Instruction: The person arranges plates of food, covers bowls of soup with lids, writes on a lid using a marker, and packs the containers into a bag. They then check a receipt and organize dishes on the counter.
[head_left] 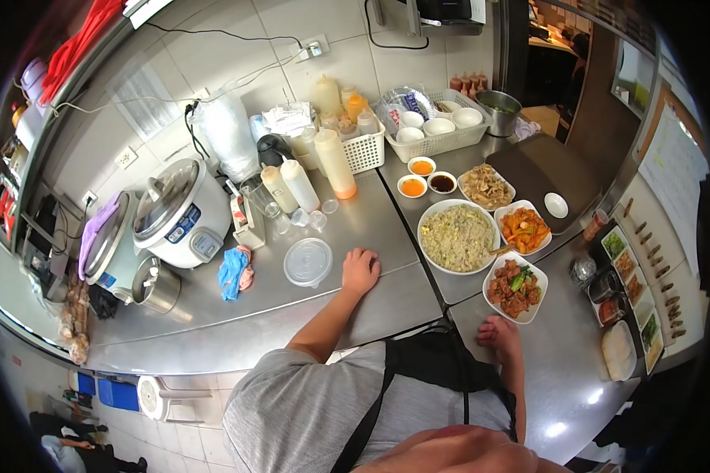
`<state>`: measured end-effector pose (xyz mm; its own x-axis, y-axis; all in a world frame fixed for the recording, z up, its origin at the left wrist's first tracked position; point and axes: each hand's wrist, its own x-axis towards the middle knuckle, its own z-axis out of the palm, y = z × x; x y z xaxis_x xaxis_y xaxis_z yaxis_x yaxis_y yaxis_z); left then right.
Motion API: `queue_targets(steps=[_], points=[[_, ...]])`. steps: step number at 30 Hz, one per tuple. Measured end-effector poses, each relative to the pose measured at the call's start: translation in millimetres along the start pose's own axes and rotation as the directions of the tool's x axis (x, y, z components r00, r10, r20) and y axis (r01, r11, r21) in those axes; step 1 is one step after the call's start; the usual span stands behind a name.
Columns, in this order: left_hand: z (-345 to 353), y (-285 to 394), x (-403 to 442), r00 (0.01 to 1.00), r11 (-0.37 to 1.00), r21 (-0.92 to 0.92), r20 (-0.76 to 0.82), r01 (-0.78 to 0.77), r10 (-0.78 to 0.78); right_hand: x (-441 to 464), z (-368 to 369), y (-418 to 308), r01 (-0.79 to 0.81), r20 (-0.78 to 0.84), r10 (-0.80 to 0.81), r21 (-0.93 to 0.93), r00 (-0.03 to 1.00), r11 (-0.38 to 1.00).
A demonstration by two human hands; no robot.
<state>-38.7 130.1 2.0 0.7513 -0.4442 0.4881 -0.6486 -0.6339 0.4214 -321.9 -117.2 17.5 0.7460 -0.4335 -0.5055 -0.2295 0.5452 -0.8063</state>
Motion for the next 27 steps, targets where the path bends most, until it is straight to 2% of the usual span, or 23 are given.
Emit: queue_targets(steps=[11,14,20,27], points=[[1.0,0.1,-1.2,1.0,1.0,0.011,-0.003,0.008,-0.008,-2.3,1.8,-2.9,-0.01,-0.004,0.01,-0.033,1.0,0.999],[-0.6,-0.9,0.9,1.0,0.999,0.035,0.002,0.014,-0.015,-1.6,0.6,2.0,0.053,0.02,-0.053,0.003,0.998,0.999],[3.7,-3.0,-1.6,0.999,0.999,0.041,0.042,0.005,-0.007,-0.3,-1.5,0.6,0.007,0.016,-0.006,-0.048,1.0,0.999],[1.6,0.0,0.2,0.999,0.999,0.05,0.039,0.001,-0.003,1.1,-4.4,0.0,-0.014,0.041,0.015,-0.019,0.999,1.0]])
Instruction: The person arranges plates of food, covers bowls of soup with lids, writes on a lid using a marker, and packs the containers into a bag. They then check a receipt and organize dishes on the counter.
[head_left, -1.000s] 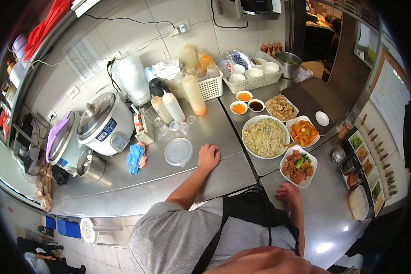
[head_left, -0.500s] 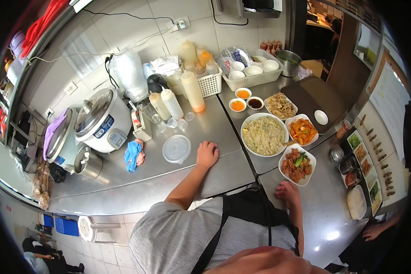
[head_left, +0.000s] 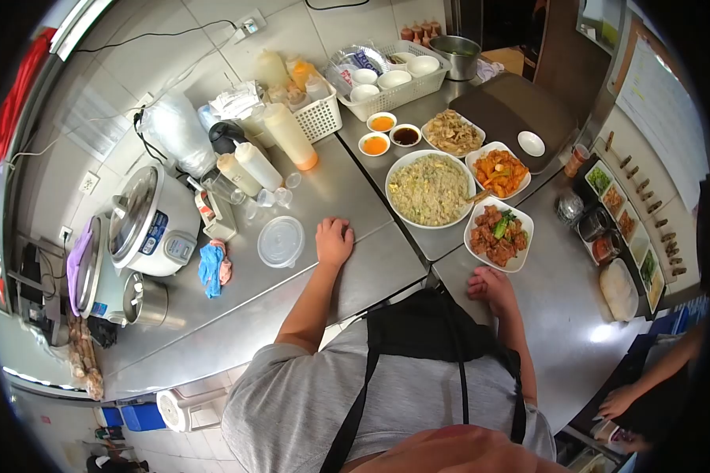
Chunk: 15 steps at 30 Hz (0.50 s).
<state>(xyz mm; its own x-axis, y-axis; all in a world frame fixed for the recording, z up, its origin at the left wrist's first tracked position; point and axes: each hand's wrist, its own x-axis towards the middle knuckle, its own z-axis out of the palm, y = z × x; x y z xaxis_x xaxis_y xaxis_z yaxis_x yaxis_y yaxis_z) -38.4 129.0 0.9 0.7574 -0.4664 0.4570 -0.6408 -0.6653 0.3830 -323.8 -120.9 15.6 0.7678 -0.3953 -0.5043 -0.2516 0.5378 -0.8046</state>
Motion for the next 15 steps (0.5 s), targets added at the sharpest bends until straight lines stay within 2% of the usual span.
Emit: queue_targets(steps=[15], points=[[2.1,-0.7,-0.3,1.0,1.0,0.009,-0.023,-0.02,0.02,1.8,-3.1,4.0,0.011,0.016,-0.012,0.027,1.0,1.0]])
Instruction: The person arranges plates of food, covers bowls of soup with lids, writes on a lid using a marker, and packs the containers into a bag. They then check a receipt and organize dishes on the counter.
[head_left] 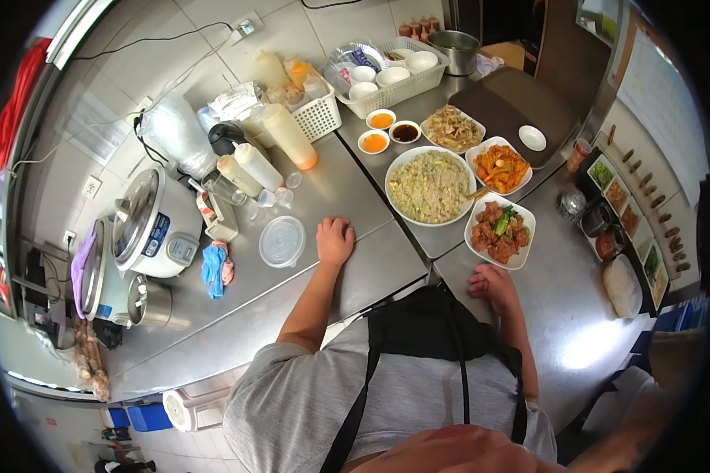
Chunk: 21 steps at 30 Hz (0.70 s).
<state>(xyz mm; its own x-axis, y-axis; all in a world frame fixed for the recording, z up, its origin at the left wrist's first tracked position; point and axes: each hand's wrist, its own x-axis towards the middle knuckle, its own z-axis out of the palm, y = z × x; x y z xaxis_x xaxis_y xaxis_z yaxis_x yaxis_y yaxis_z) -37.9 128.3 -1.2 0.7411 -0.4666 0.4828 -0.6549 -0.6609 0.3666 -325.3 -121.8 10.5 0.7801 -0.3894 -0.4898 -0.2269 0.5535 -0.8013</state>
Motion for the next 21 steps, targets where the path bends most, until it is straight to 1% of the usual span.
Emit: queue_targets(steps=[6,8,14,17,20,21], points=[[-3.5,3.0,0.9,1.0,1.0,-0.002,0.021,0.011,-0.011,0.0,2.4,-3.7,-0.005,0.011,0.005,-0.004,1.0,1.0],[-3.5,1.1,1.1,1.0,1.0,-0.016,0.013,0.015,-0.015,-0.9,1.2,-4.3,-0.024,0.008,0.024,-0.009,1.0,1.0],[-0.8,0.6,-0.8,1.0,1.0,-0.022,0.004,0.005,-0.005,-5.6,4.1,-6.0,-0.012,0.01,0.012,0.002,1.0,1.0],[-1.1,-0.5,-0.6,1.0,1.0,-0.016,-0.003,0.022,-0.022,-4.3,2.4,0.0,0.023,-0.007,-0.023,-0.029,1.0,0.999],[-1.6,1.2,-1.4,1.0,0.999,-0.018,0.005,0.031,-0.031,-7.4,0.7,6.8,0.035,-0.039,-0.039,-0.112,0.998,0.993],[-1.7,1.5,-0.3,1.0,0.999,-0.023,0.01,0.029,-0.029,-9.8,0.0,8.5,0.039,-0.018,-0.042,-0.113,0.999,0.993]])
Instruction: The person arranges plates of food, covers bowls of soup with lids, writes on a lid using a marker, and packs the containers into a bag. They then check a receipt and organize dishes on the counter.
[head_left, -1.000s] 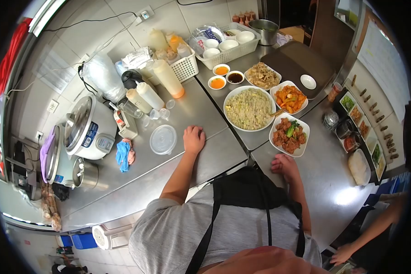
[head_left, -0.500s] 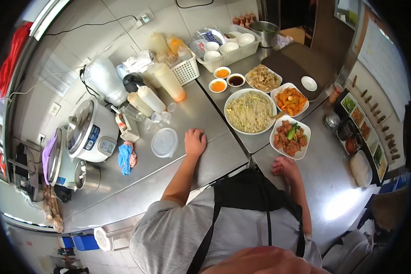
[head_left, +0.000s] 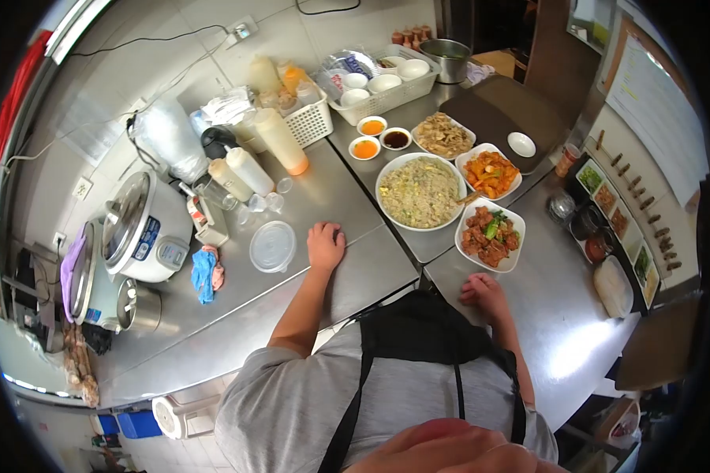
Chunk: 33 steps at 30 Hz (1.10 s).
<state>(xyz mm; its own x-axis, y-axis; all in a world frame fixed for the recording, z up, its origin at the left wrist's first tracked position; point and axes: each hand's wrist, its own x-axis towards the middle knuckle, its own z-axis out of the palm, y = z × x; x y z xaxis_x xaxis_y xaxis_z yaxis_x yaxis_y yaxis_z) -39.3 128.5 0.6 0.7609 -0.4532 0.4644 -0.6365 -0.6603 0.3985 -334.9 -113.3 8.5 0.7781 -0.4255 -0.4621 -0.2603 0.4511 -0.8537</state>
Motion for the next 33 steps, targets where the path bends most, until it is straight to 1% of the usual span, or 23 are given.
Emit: queue_targets(steps=[2,5,8,11,13,14,15,16,17,18,19,20,21,23,28,33], points=[[-1.9,2.2,0.2,1.0,1.0,0.001,-0.006,-0.008,0.008,-8.9,-1.1,3.6,0.012,0.027,-0.012,0.006,1.0,1.0],[1.4,-0.9,0.7,0.999,0.999,-0.007,-0.026,-0.04,0.04,-30.2,-2.7,3.5,-0.03,0.085,0.036,-0.065,0.996,0.997],[5.4,-4.4,0.7,0.998,0.998,-0.002,-0.015,-0.062,0.062,-48.6,-18.5,20.4,-0.008,0.184,0.031,-0.128,0.982,0.992],[1.7,-2.0,0.5,0.997,0.997,0.02,0.019,-0.07,0.07,-76.7,-46.7,35.3,-0.092,0.199,0.155,-0.291,0.968,0.952],[4.5,-7.3,1.0,0.993,0.993,-0.031,0.02,-0.118,0.118,-115.2,-57.8,24.8,-0.141,0.131,0.23,-0.48,0.964,0.866],[4.3,-6.5,0.9,0.993,0.993,-0.02,0.035,-0.115,0.116,-134.9,-61.3,22.8,-0.173,0.094,0.271,-0.563,0.958,0.808],[3.1,-5.5,1.0,0.993,0.994,-0.004,0.044,-0.109,0.109,-150.4,-64.9,28.1,-0.36,0.116,0.486,-0.529,0.866,0.768],[2.8,-4.9,1.2,0.991,0.993,-0.001,0.053,-0.12,0.12,-165.7,-69.3,36.9,-0.525,0.158,0.67,-0.502,0.726,0.687],[2.6,-4.9,1.6,0.99,0.992,0.004,0.056,-0.127,0.126,-171.0,-70.8,65.5,-0.62,0.162,0.807,-0.56,0.569,0.55],[2.6,-5.5,1.7,0.99,0.992,0.01,0.057,-0.128,0.127,-176.5,-71.6,93.2,-0.668,0.159,0.908,-0.631,0.387,0.395],[3.2,-7.2,1.9,0.991,0.992,0.006,0.051,-0.126,0.126,-190.7,-60.5,109.7,-0.597,0.076,0.898,-0.722,0.432,0.349],[4.6,-8.7,1.8,0.991,0.992,0.001,0.048,-0.124,0.124,-201.0,-54.0,126.4,-0.543,0.036,0.878,-0.773,0.477,0.327],[5.6,-8.5,1.1,0.992,0.993,-0.004,0.046,-0.12,0.12,-206.0,-52.1,140.2,-0.522,0.024,0.848,-0.779,0.53,0.348],[7.2,-6.0,1.8,0.991,0.991,0.008,0.043,-0.13,0.13,-209.8,-53.0,157.9,-0.498,0.011,0.798,-0.776,0.603,0.387],[6.4,-10.9,2.0,0.987,0.989,-0.018,0.057,-0.15,0.151,-211.0,-52.0,181.3,-0.482,0.003,0.746,-0.761,0.666,0.433],[3.0,-6.1,1.8,0.986,0.987,0.015,0.049,-0.161,0.16,-208.8,-50.7,192.6,-0.468,0.004,0.731,-0.765,0.682,0.442]])
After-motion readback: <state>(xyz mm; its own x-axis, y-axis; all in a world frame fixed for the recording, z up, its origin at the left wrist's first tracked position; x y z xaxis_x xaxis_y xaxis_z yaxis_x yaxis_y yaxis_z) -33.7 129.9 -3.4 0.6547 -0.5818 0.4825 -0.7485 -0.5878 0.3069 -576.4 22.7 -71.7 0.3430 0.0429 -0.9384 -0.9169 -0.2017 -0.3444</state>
